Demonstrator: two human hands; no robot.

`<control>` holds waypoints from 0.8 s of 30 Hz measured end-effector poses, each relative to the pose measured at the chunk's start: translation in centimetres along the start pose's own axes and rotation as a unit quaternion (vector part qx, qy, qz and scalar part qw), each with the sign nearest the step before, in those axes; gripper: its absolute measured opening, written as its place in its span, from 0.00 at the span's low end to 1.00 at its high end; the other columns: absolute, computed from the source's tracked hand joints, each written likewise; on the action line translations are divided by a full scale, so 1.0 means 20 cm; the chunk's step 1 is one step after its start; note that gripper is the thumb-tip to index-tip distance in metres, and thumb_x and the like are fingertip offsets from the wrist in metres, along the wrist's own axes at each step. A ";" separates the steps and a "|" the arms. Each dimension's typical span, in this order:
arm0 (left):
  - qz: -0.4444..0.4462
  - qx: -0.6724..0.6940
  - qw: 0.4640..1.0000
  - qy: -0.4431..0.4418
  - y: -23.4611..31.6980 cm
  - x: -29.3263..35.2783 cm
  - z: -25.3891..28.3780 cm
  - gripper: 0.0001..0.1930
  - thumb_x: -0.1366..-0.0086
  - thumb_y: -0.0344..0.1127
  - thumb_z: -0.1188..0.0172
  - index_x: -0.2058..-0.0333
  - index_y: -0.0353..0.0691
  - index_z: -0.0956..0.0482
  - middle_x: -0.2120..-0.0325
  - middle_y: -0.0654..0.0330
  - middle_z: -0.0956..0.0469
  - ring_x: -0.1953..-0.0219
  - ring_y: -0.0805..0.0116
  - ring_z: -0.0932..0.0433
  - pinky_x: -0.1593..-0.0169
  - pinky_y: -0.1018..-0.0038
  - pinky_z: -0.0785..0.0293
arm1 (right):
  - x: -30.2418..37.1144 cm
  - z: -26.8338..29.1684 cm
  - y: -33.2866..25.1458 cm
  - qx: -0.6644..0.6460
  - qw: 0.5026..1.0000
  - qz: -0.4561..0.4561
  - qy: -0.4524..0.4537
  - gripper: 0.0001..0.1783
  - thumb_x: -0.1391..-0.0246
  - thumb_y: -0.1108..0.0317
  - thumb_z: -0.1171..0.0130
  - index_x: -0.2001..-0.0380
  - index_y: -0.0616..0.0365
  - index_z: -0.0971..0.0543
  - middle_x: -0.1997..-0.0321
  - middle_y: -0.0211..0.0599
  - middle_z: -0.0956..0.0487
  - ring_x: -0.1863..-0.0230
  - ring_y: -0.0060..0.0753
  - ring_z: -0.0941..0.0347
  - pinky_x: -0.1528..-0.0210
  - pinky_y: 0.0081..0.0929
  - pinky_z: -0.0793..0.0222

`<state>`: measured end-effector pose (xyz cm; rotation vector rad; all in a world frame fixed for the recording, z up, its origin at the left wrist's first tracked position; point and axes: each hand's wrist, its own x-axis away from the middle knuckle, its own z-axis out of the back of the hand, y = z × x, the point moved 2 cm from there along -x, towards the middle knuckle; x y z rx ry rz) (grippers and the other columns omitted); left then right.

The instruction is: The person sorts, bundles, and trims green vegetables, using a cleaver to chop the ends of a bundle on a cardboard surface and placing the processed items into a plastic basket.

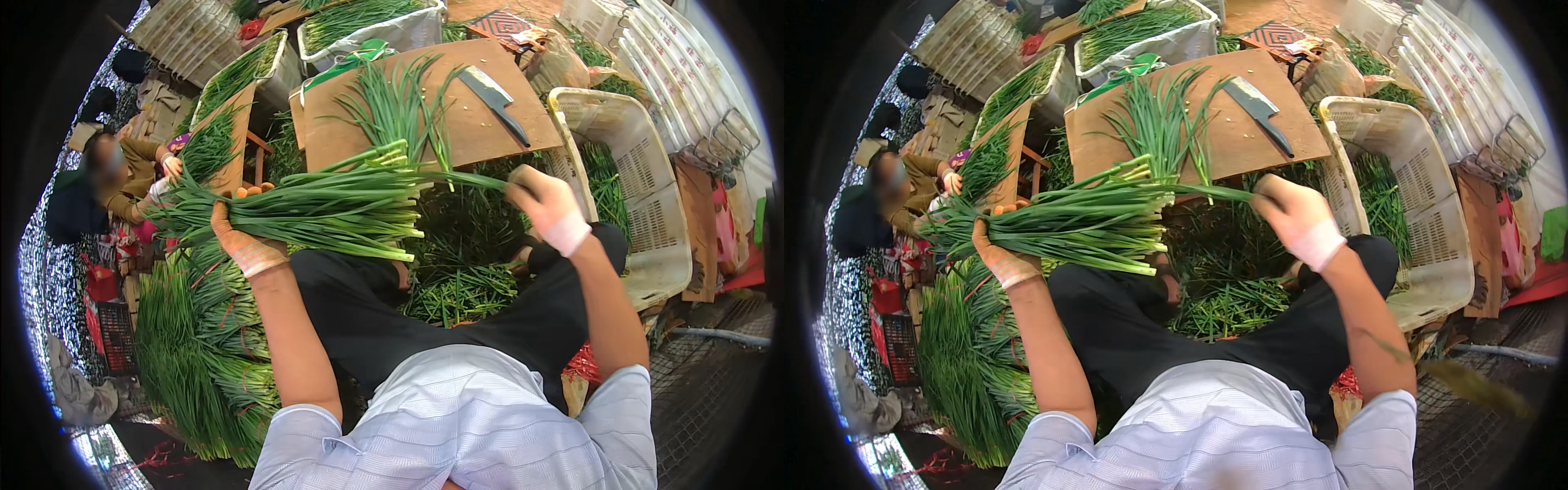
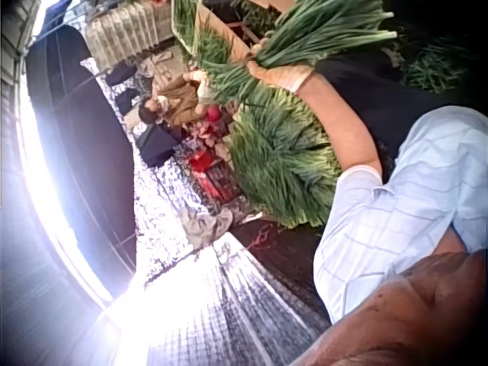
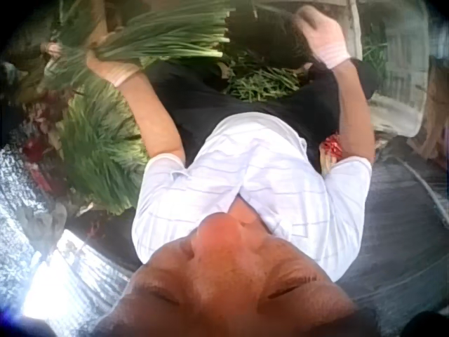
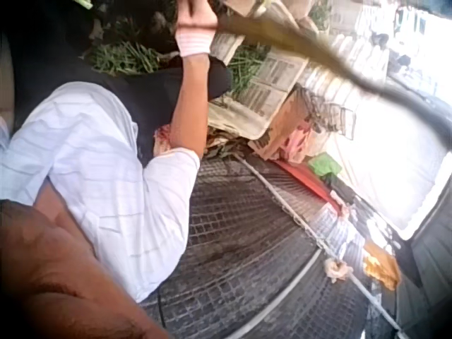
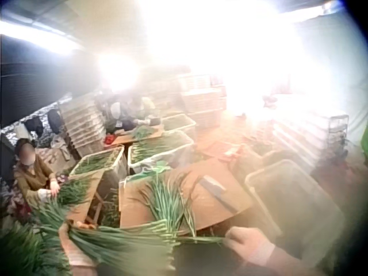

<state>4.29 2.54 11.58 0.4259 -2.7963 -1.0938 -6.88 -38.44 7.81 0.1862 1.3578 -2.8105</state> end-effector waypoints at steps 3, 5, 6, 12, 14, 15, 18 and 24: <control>-0.020 0.011 1.000 0.012 0.08 -0.04 0.00 0.21 0.35 0.51 0.48 0.70 0.37 0.21 0.74 0.54 0.20 0.63 0.54 0.22 0.47 0.55 0.24 | 0.16 0.08 0.29 0.224 0.960 -0.029 -0.165 0.12 0.42 0.59 0.41 0.62 0.57 0.20 0.66 0.51 0.19 0.61 0.56 0.22 0.57 0.45 0.27; 0.000 0.069 0.993 -0.100 0.15 -0.09 0.05 0.20 0.34 0.51 0.49 0.69 0.38 0.20 0.74 0.54 0.19 0.61 0.52 0.22 0.44 0.53 0.27 | 0.24 0.01 0.25 0.345 0.893 -0.072 -0.281 0.13 0.42 0.57 0.43 0.66 0.55 0.19 0.69 0.49 0.18 0.62 0.57 0.21 0.55 0.45 0.26; 0.013 0.086 0.981 -0.171 0.18 -0.10 0.06 0.18 0.33 0.50 0.48 0.67 0.39 0.20 0.71 0.56 0.19 0.59 0.53 0.22 0.44 0.53 0.27 | 0.24 -0.02 0.25 0.343 0.880 -0.049 -0.325 0.17 0.44 0.52 0.42 0.61 0.52 0.18 0.69 0.48 0.18 0.62 0.56 0.21 0.54 0.45 0.25; -0.044 0.091 0.976 -0.191 0.20 0.01 -0.08 0.13 0.33 0.45 0.46 0.58 0.43 0.22 0.72 0.65 0.26 0.64 0.64 0.26 0.48 0.61 0.29 | -0.01 -0.15 -0.37 0.000 0.986 0.158 0.060 0.15 0.46 0.56 0.37 0.61 0.55 0.17 0.61 0.44 0.18 0.55 0.50 0.23 0.51 0.41 0.27; -0.037 0.088 0.971 -0.219 0.19 0.04 -0.11 0.13 0.31 0.46 0.47 0.56 0.45 0.22 0.72 0.65 0.24 0.64 0.63 0.24 0.49 0.58 0.28 | -0.11 -0.29 -0.47 0.014 0.993 0.104 0.045 0.20 0.49 0.51 0.37 0.60 0.55 0.16 0.59 0.46 0.18 0.55 0.51 0.22 0.49 0.42 0.27; -0.034 0.083 0.966 -0.240 0.20 0.05 -0.11 0.14 0.30 0.47 0.48 0.55 0.47 0.22 0.71 0.65 0.23 0.63 0.63 0.23 0.50 0.56 0.27 | -0.13 -0.31 -0.48 0.019 0.994 0.099 0.029 0.22 0.50 0.49 0.37 0.60 0.55 0.15 0.58 0.48 0.19 0.54 0.51 0.22 0.48 0.42 0.27; -0.041 0.100 0.953 -0.284 0.18 0.03 -0.12 0.14 0.30 0.48 0.48 0.53 0.49 0.24 0.73 0.67 0.25 0.64 0.67 0.24 0.50 0.58 0.28 | -0.16 -0.42 -0.49 -0.078 0.996 0.047 -0.002 0.26 0.52 0.47 0.36 0.56 0.55 0.15 0.55 0.51 0.20 0.50 0.51 0.23 0.44 0.41 0.28; -0.054 0.043 0.967 -0.246 0.20 0.07 -0.10 0.16 0.30 0.50 0.49 0.51 0.50 0.25 0.70 0.67 0.23 0.64 0.65 0.23 0.49 0.57 0.27 | -0.13 -0.49 -0.47 -0.235 0.972 0.023 0.006 0.18 0.48 0.57 0.37 0.60 0.60 0.15 0.51 0.47 0.20 0.52 0.48 0.22 0.47 0.36 0.28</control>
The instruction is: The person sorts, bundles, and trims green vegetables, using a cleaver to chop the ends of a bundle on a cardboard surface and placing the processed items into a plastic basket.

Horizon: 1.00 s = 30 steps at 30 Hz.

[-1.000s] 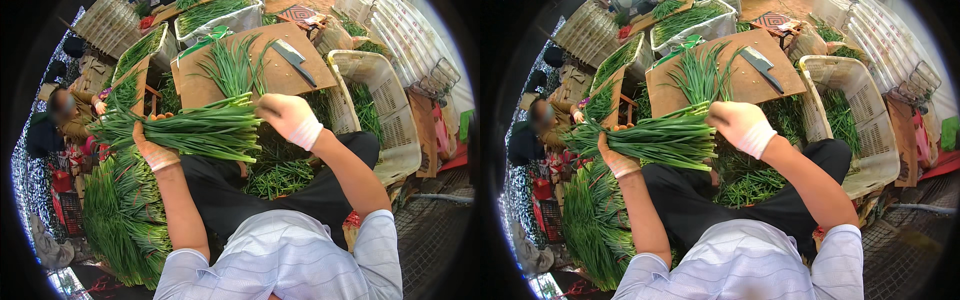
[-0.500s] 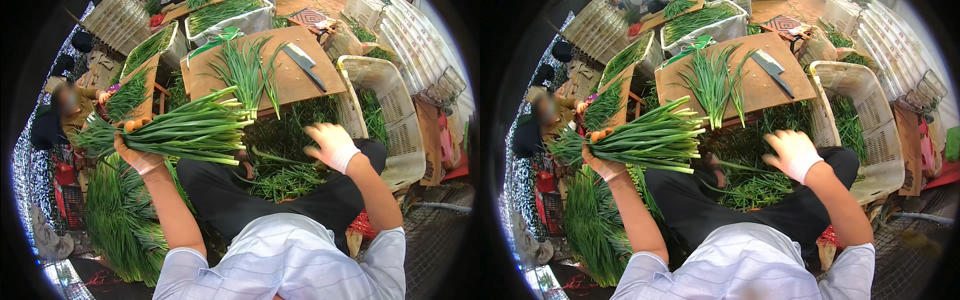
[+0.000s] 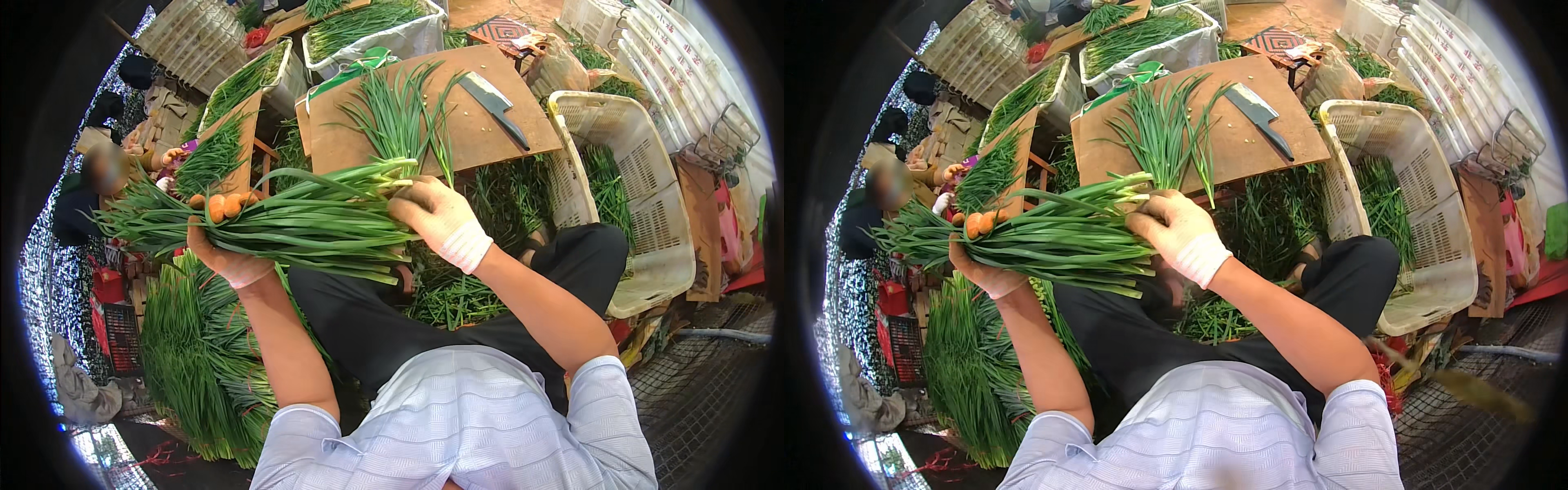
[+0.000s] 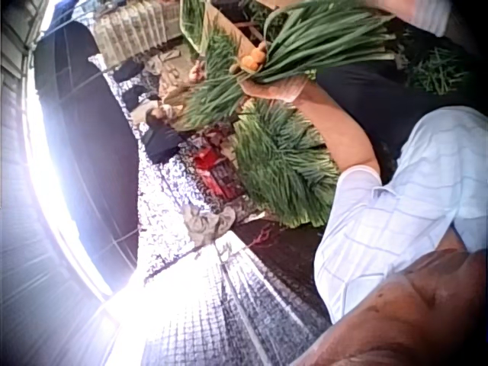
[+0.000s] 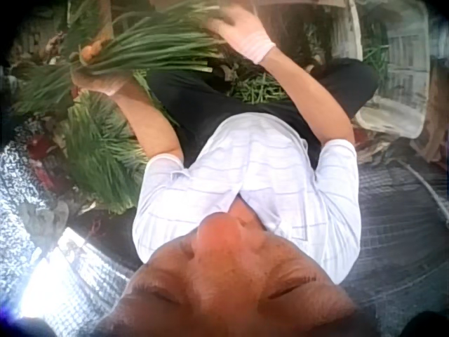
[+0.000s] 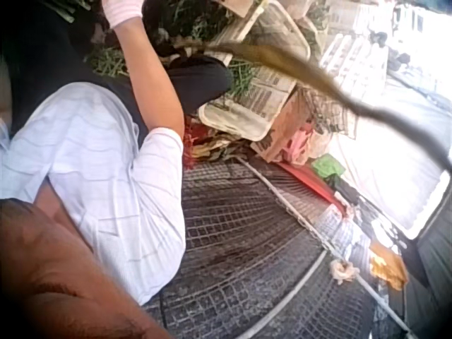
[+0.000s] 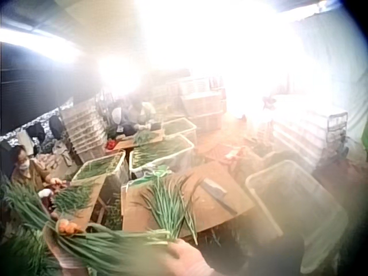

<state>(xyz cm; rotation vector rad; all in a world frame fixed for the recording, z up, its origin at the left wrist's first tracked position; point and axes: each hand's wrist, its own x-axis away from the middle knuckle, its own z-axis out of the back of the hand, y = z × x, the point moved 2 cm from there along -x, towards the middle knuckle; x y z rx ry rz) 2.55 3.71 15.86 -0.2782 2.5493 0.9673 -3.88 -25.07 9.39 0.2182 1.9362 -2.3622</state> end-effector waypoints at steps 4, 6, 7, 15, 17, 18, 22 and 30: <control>0.006 -0.008 1.000 0.021 -0.03 -0.01 0.02 0.17 0.31 0.51 0.48 0.50 0.51 0.24 0.67 0.64 0.21 0.61 0.57 0.21 0.51 0.53 0.24 | 0.02 0.04 0.01 0.104 0.984 0.116 0.081 0.11 0.48 0.62 0.37 0.67 0.59 0.16 0.53 0.45 0.19 0.54 0.49 0.22 0.49 0.38 0.28; 0.010 0.008 1.000 0.010 -0.04 -0.01 0.04 0.18 0.31 0.52 0.48 0.50 0.52 0.24 0.65 0.63 0.20 0.60 0.55 0.21 0.52 0.52 0.24 | 0.01 0.04 0.00 0.174 0.962 0.172 0.120 0.07 0.51 0.65 0.37 0.73 0.57 0.17 0.55 0.42 0.18 0.55 0.50 0.22 0.49 0.41 0.28; 0.002 -0.022 0.999 0.036 -0.06 0.00 0.04 0.18 0.32 0.52 0.47 0.50 0.52 0.24 0.65 0.63 0.20 0.60 0.55 0.21 0.52 0.52 0.23 | 0.01 0.02 0.00 0.174 0.962 0.171 0.121 0.07 0.51 0.65 0.37 0.73 0.57 0.17 0.55 0.42 0.18 0.55 0.50 0.22 0.49 0.41 0.28; -0.001 0.031 0.999 -0.035 -0.01 -0.04 0.07 0.18 0.31 0.51 0.47 0.51 0.47 0.23 0.64 0.62 0.21 0.58 0.57 0.22 0.52 0.55 0.23 | 0.09 0.22 0.31 0.271 0.959 -0.010 0.083 0.10 0.45 0.64 0.42 0.66 0.59 0.23 0.67 0.49 0.18 0.65 0.56 0.21 0.60 0.45 0.25; -0.019 0.012 1.000 0.012 -0.01 -0.04 0.08 0.16 0.31 0.49 0.46 0.53 0.46 0.24 0.67 0.63 0.23 0.60 0.58 0.23 0.53 0.56 0.24 | 0.11 0.28 0.36 0.351 0.932 -0.077 -0.050 0.13 0.45 0.57 0.40 0.65 0.56 0.22 0.66 0.48 0.19 0.63 0.54 0.20 0.61 0.46 0.25; -0.012 0.015 1.000 0.005 -0.02 -0.03 0.06 0.16 0.31 0.49 0.46 0.53 0.46 0.24 0.68 0.64 0.24 0.60 0.59 0.23 0.52 0.56 0.24 | 0.14 0.31 0.37 0.398 0.912 -0.057 -0.087 0.15 0.46 0.55 0.39 0.63 0.55 0.21 0.64 0.47 0.18 0.62 0.53 0.20 0.60 0.46 0.25; -0.012 0.008 1.000 -0.011 -0.05 -0.03 0.02 0.15 0.31 0.49 0.47 0.53 0.49 0.22 0.70 0.67 0.21 0.66 0.65 0.22 0.52 0.59 0.25 | 0.18 0.28 -0.11 0.349 0.895 0.244 0.134 0.15 0.52 0.59 0.33 0.61 0.50 0.19 0.62 0.37 0.19 0.58 0.44 0.22 0.53 0.40 0.29; 0.013 0.025 0.999 -0.020 -0.16 0.00 -0.15 0.15 0.32 0.47 0.45 0.51 0.48 0.27 0.72 0.67 0.26 0.66 0.69 0.25 0.52 0.63 0.27 | -0.03 0.04 -0.21 0.249 0.885 0.377 0.110 0.10 0.56 0.62 0.32 0.71 0.50 0.21 0.57 0.34 0.21 0.51 0.41 0.25 0.50 0.42 0.32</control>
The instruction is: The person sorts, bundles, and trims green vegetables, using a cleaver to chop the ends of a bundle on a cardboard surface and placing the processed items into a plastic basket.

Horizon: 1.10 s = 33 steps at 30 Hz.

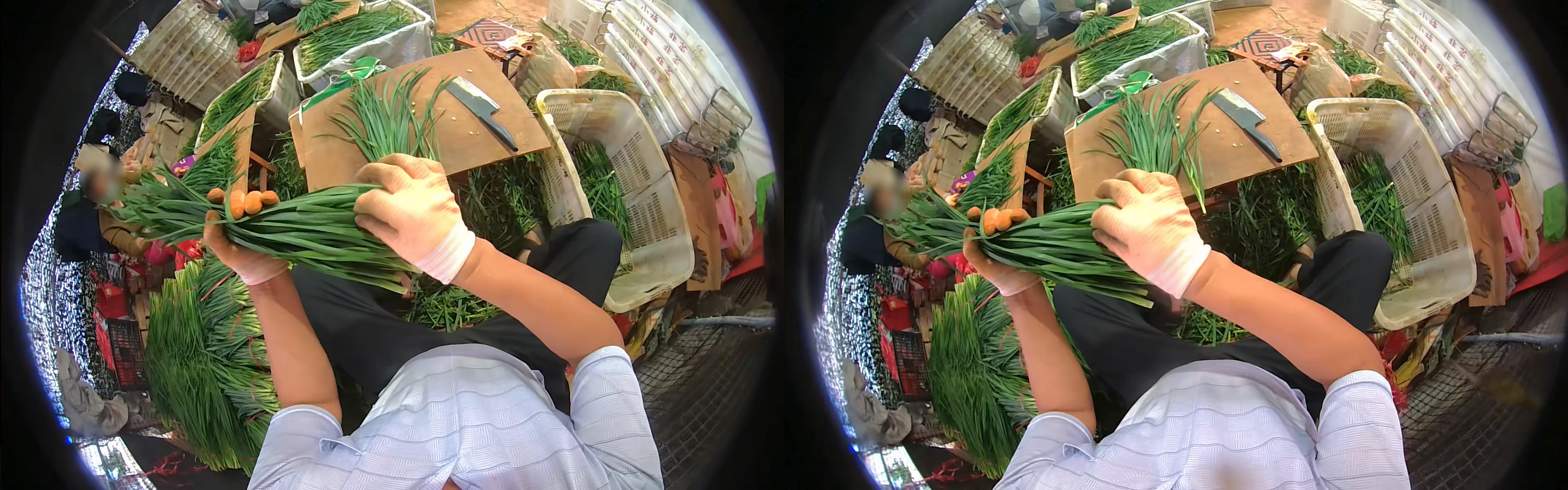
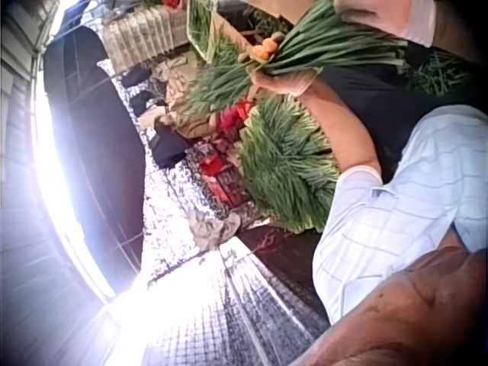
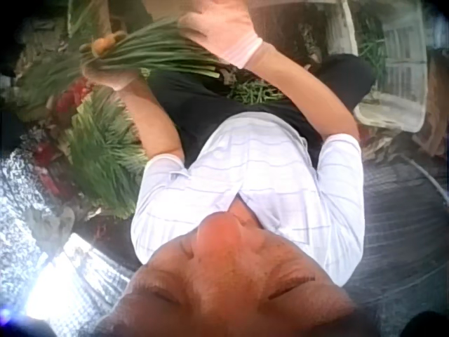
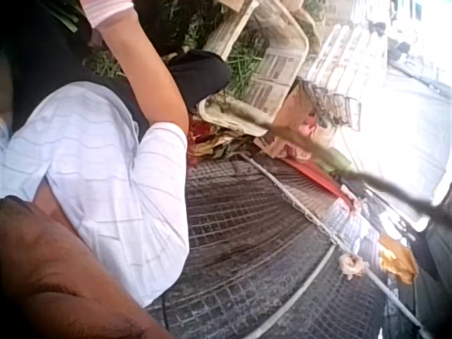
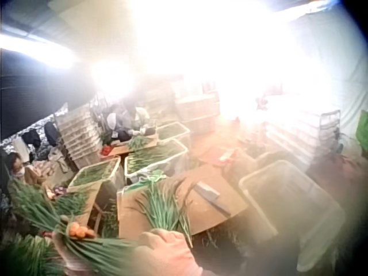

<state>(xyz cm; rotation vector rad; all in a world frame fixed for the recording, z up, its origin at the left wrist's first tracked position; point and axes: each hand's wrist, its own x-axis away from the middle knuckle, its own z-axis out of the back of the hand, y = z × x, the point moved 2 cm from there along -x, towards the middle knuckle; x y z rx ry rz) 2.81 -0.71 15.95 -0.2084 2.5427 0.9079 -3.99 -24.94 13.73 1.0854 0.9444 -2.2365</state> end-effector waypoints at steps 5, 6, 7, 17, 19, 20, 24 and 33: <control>-0.016 -0.031 0.999 0.015 0.09 0.00 0.11 0.15 0.32 0.48 0.47 0.51 0.50 0.27 0.71 0.67 0.25 0.65 0.67 0.24 0.50 0.59 0.27 | 0.09 0.13 0.11 0.023 0.999 -0.032 0.030 0.08 0.49 0.68 0.35 0.66 0.54 0.23 0.68 0.37 0.19 0.64 0.44 0.22 0.59 0.41 0.28; -0.013 -0.032 0.999 0.042 0.11 0.00 0.16 0.15 0.32 0.48 0.47 0.52 0.50 0.26 0.71 0.66 0.24 0.65 0.67 0.23 0.51 0.60 0.26 | 0.14 0.17 0.13 -0.006 0.994 -0.113 0.006 0.08 0.48 0.68 0.35 0.66 0.54 0.23 0.69 0.39 0.20 0.65 0.47 0.22 0.61 0.42 0.27; -0.014 -0.031 0.998 0.043 0.12 0.00 0.16 0.15 0.32 0.48 0.47 0.52 0.50 0.26 0.71 0.66 0.24 0.65 0.67 0.23 0.51 0.60 0.26 | 0.20 0.24 0.15 -0.030 0.980 -0.194 -0.016 0.08 0.48 0.68 0.36 0.66 0.54 0.23 0.70 0.41 0.20 0.66 0.51 0.22 0.63 0.44 0.27; -0.002 0.080 0.995 -0.056 0.14 -0.05 0.15 0.14 0.34 0.43 0.42 0.52 0.47 0.26 0.73 0.68 0.29 0.65 0.68 0.27 0.50 0.63 0.28 | 0.35 0.34 0.13 -0.053 0.948 -0.273 -0.154 0.21 0.47 0.48 0.38 0.61 0.55 0.16 0.65 0.47 0.18 0.60 0.51 0.21 0.54 0.41 0.25; -0.008 0.052 0.998 -0.046 0.11 -0.04 0.09 0.14 0.34 0.42 0.42 0.52 0.47 0.26 0.73 0.69 0.30 0.66 0.69 0.28 0.50 0.65 0.29 | 0.27 0.25 0.04 -0.026 0.940 -0.280 -0.191 0.23 0.48 0.45 0.38 0.64 0.55 0.15 0.66 0.48 0.18 0.61 0.51 0.21 0.55 0.42 0.25; -0.018 0.024 0.999 -0.034 0.10 -0.04 0.07 0.14 0.34 0.42 0.42 0.52 0.47 0.26 0.73 0.69 0.31 0.66 0.70 0.29 0.50 0.66 0.30 | 0.25 0.19 0.01 -0.016 0.926 -0.306 -0.218 0.23 0.48 0.44 0.38 0.66 0.55 0.15 0.66 0.48 0.18 0.61 0.52 0.21 0.55 0.43 0.25; -0.019 0.057 0.995 -0.085 0.12 -0.04 0.04 0.14 0.33 0.42 0.42 0.52 0.45 0.25 0.73 0.68 0.30 0.65 0.70 0.29 0.49 0.65 0.30 | 0.26 0.07 0.01 -0.107 0.871 -0.427 -0.219 0.20 0.44 0.51 0.40 0.67 0.60 0.16 0.73 0.43 0.20 0.70 0.40 0.24 0.62 0.35 0.28; -0.027 -0.011 0.997 -0.071 0.07 0.03 0.08 0.16 0.32 0.46 0.46 0.48 0.50 0.24 0.75 0.70 0.31 0.67 0.70 0.31 0.49 0.62 0.30 | 0.31 0.06 0.05 -0.027 0.933 -0.340 -0.116 0.11 0.52 0.61 0.40 0.78 0.58 0.20 0.75 0.42 0.20 0.72 0.49 0.22 0.66 0.39 0.26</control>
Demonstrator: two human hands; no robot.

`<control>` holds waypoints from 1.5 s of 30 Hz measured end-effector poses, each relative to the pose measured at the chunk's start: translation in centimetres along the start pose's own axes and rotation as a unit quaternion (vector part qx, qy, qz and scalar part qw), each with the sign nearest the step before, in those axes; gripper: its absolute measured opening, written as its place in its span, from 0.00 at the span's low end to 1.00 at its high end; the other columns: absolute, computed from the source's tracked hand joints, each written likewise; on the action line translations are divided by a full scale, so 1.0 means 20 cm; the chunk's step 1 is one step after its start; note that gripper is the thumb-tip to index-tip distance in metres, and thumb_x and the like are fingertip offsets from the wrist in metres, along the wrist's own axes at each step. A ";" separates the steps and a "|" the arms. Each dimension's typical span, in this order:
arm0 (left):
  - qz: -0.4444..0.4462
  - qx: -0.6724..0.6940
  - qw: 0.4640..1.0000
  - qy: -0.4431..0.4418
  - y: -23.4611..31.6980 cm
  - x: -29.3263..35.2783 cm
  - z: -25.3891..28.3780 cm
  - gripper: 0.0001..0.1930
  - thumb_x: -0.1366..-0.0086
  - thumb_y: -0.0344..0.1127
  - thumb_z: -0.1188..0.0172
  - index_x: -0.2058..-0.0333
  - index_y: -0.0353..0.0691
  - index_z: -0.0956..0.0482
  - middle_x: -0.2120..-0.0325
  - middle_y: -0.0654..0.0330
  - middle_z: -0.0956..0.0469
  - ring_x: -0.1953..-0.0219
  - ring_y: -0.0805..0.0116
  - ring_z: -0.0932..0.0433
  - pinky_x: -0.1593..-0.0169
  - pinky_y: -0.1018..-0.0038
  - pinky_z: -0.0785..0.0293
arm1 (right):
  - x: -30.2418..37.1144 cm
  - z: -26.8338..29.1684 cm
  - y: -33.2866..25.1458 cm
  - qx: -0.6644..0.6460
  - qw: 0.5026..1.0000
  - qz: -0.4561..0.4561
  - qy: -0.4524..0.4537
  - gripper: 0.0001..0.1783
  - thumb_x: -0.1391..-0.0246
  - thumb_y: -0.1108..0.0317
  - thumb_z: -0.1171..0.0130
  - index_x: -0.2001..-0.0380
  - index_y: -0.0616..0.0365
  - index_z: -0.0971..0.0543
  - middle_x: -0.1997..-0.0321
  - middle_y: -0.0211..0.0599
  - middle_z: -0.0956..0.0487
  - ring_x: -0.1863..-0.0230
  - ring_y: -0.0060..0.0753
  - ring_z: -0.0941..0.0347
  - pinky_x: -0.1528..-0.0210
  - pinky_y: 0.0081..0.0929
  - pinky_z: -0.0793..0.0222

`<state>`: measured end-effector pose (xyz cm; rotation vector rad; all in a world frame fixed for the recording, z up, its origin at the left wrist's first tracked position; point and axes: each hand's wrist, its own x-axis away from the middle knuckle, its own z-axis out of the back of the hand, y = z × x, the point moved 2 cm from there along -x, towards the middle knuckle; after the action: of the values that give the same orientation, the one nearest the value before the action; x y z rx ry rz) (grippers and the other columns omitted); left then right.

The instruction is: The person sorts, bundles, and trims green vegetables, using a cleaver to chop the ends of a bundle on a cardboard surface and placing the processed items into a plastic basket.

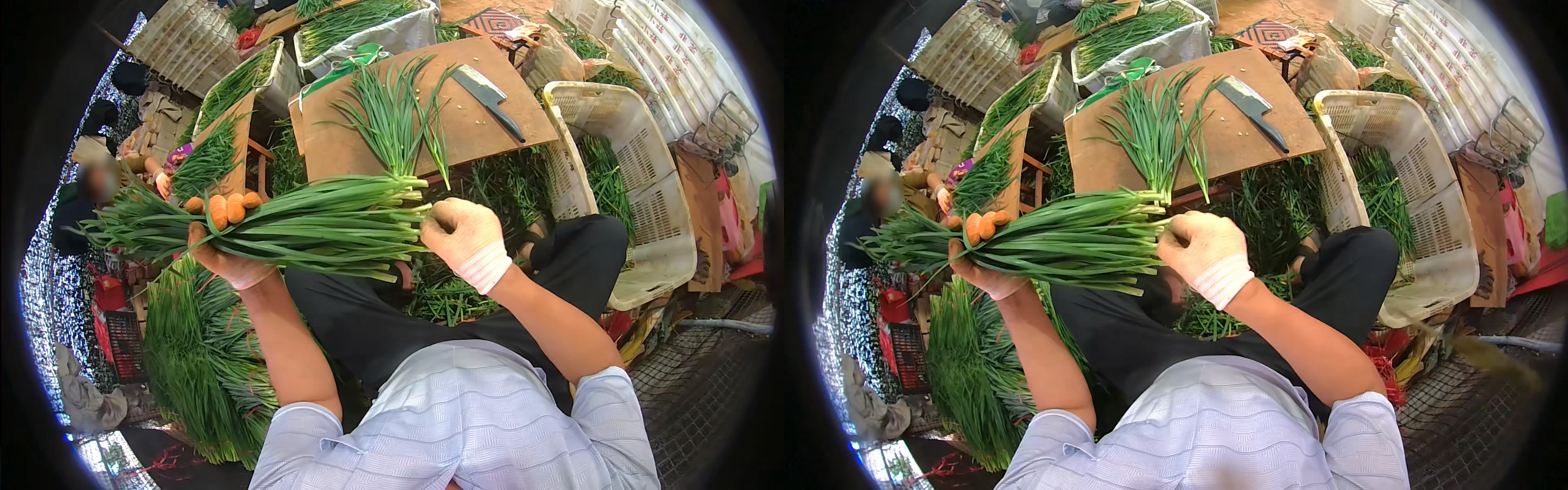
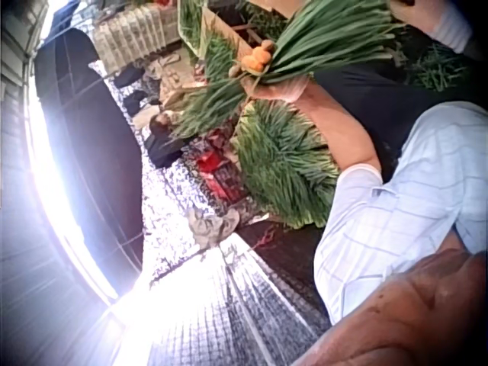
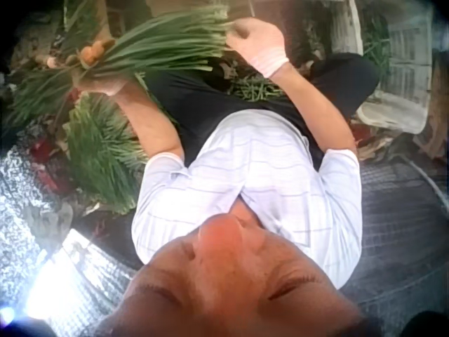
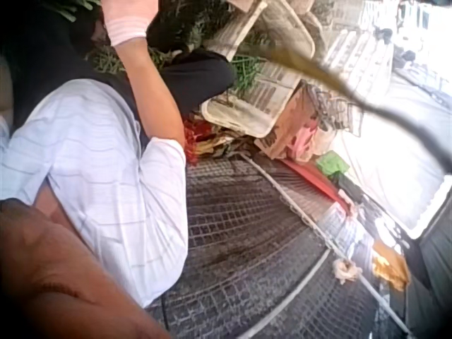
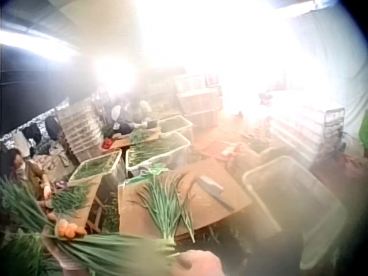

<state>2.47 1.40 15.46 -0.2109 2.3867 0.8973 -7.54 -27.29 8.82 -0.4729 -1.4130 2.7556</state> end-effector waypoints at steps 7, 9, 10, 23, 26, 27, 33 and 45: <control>0.006 0.051 0.999 0.000 0.03 -0.02 0.03 0.15 0.33 0.44 0.43 0.50 0.48 0.24 0.74 0.69 0.29 0.67 0.71 0.28 0.49 0.64 0.28 | 0.10 0.13 0.37 0.279 0.928 -0.059 -0.239 0.23 0.44 0.45 0.47 0.77 0.51 0.17 0.73 0.41 0.17 0.65 0.45 0.19 0.58 0.43 0.29; 0.002 0.043 0.999 0.000 0.03 -0.02 0.02 0.15 0.34 0.42 0.42 0.51 0.46 0.23 0.74 0.69 0.26 0.67 0.72 0.26 0.49 0.66 0.27 | 0.10 0.18 0.23 0.259 0.951 0.014 -0.170 0.16 0.44 0.49 0.42 0.71 0.49 0.16 0.74 0.38 0.19 0.67 0.44 0.21 0.60 0.41 0.30; 0.006 0.047 0.999 0.000 0.01 -0.01 0.02 0.15 0.34 0.42 0.42 0.51 0.46 0.23 0.74 0.69 0.26 0.67 0.72 0.26 0.49 0.66 0.27 | 0.11 0.20 0.18 0.209 0.973 0.089 -0.047 0.13 0.45 0.52 0.39 0.68 0.49 0.16 0.74 0.36 0.19 0.68 0.43 0.22 0.61 0.40 0.30; 0.003 0.062 0.998 -0.005 -0.03 -0.01 -0.03 0.15 0.31 0.45 0.47 0.49 0.49 0.23 0.73 0.71 0.25 0.64 0.72 0.27 0.47 0.66 0.29 | 0.06 -0.03 -0.13 0.103 0.963 0.242 0.060 0.14 0.52 0.70 0.38 0.59 0.52 0.19 0.70 0.31 0.21 0.68 0.38 0.25 0.63 0.36 0.32; 0.003 0.063 0.998 -0.007 -0.03 0.00 -0.02 0.15 0.31 0.45 0.47 0.49 0.49 0.23 0.73 0.70 0.26 0.64 0.72 0.27 0.47 0.65 0.29 | 0.04 -0.07 -0.13 0.067 0.970 0.225 0.065 0.14 0.50 0.69 0.37 0.58 0.51 0.20 0.72 0.33 0.21 0.72 0.39 0.25 0.67 0.36 0.31; 0.012 0.082 0.996 -0.019 -0.03 0.00 -0.02 0.15 0.31 0.44 0.46 0.49 0.49 0.23 0.73 0.70 0.26 0.64 0.72 0.27 0.48 0.64 0.29 | 0.04 -0.06 -0.14 0.061 0.973 0.214 0.063 0.15 0.50 0.68 0.36 0.57 0.51 0.20 0.74 0.33 0.21 0.74 0.40 0.25 0.69 0.37 0.30; 0.041 0.106 0.994 -0.003 -0.08 0.02 -0.02 0.16 0.31 0.44 0.45 0.48 0.50 0.24 0.73 0.69 0.27 0.65 0.70 0.27 0.48 0.62 0.28 | -0.02 -0.06 -0.19 0.041 0.972 0.228 0.041 0.16 0.52 0.64 0.30 0.59 0.51 0.20 0.72 0.37 0.19 0.73 0.42 0.21 0.71 0.36 0.27; 0.063 0.090 0.990 0.086 -0.04 0.06 0.05 0.13 0.31 0.45 0.46 0.51 0.49 0.24 0.66 0.62 0.20 0.64 0.62 0.21 0.47 0.57 0.25 | -0.08 0.05 -0.04 0.229 0.943 0.223 -0.095 0.11 0.50 0.62 0.36 0.74 0.53 0.27 0.86 0.39 0.27 0.81 0.49 0.25 0.76 0.43 0.29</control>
<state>2.22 1.60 13.76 -0.0699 2.6501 0.7380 -6.42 -27.95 10.42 -0.5729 -0.6885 3.4306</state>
